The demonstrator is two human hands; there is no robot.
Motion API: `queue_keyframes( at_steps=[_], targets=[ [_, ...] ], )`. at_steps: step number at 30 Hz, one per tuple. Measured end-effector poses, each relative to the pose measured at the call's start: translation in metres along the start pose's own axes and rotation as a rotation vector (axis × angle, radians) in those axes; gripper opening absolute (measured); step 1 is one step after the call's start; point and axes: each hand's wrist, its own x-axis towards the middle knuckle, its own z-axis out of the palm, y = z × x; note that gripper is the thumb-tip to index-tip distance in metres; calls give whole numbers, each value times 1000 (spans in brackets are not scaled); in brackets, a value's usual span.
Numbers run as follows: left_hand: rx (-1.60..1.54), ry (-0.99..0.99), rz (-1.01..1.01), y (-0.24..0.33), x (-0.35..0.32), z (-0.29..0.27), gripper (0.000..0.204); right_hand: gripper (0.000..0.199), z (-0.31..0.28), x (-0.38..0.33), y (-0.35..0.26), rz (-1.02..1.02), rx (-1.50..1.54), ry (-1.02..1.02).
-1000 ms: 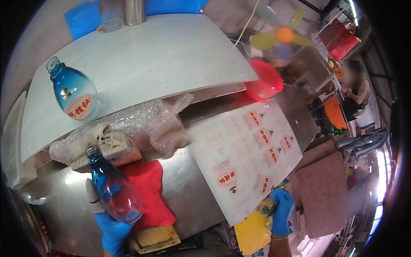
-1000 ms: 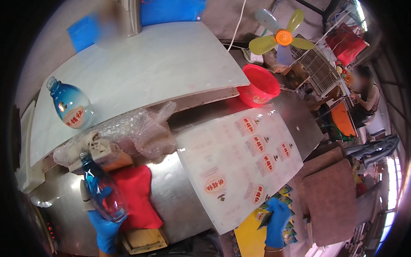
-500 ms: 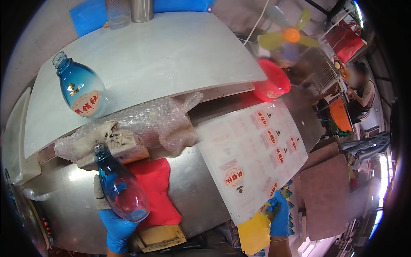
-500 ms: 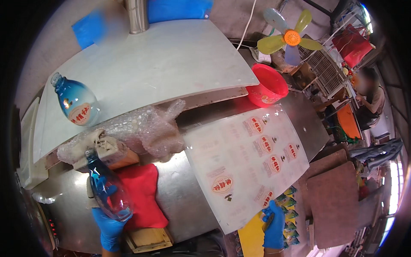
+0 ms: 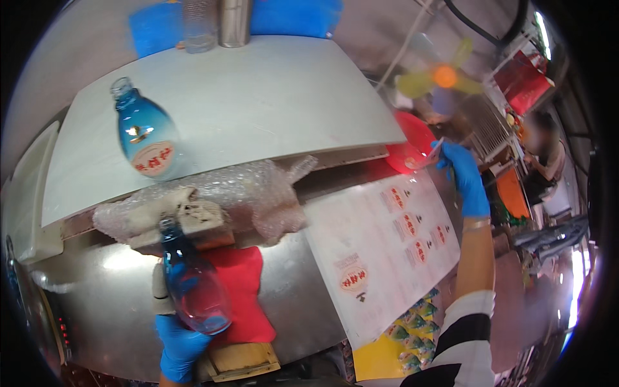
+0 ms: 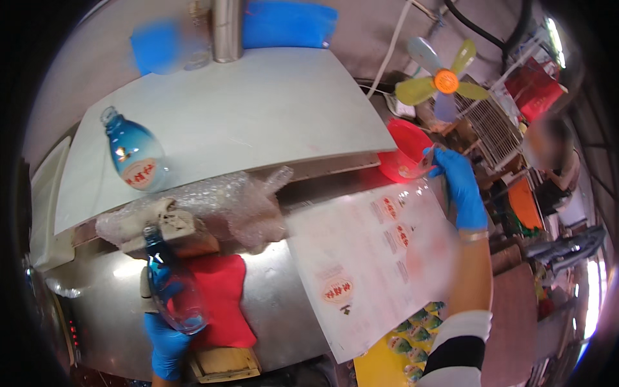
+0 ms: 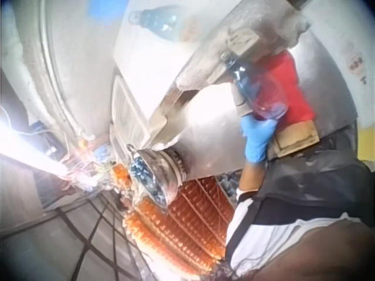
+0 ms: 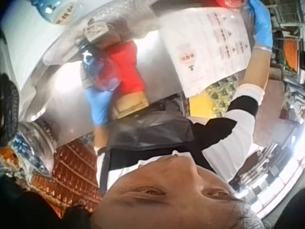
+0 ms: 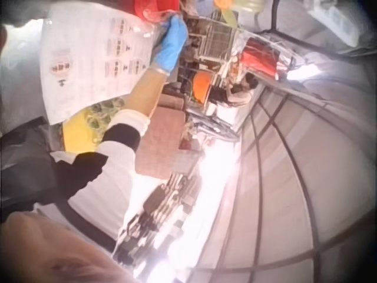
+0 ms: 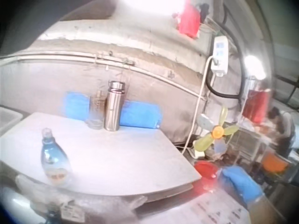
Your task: The person applies round paper labels to the bodies of blue glass bottles. They retrieve bottles from a metal pot of water, place them on a red cloth, apply a label, and smooth it with a green tool. The labeled bottles are then set aside on the counter.
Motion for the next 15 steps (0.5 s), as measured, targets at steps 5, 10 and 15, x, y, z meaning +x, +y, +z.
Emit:
queue_keyframes(
  at_steps=[5, 10, 15],
  targets=[
    [-62, -32, -63, -16, -4, -11, 109, 16, -22, 133, 88, 202, -17, -164],
    [185, -72, 106, -3, -5, -24, 105, 15, 0, 186, 152, 244, -433, -256],
    [-166, -39, 97, -10, -11, -21, 101, 19, -126, 222, 104, -267, -1053, 49]
  ],
)
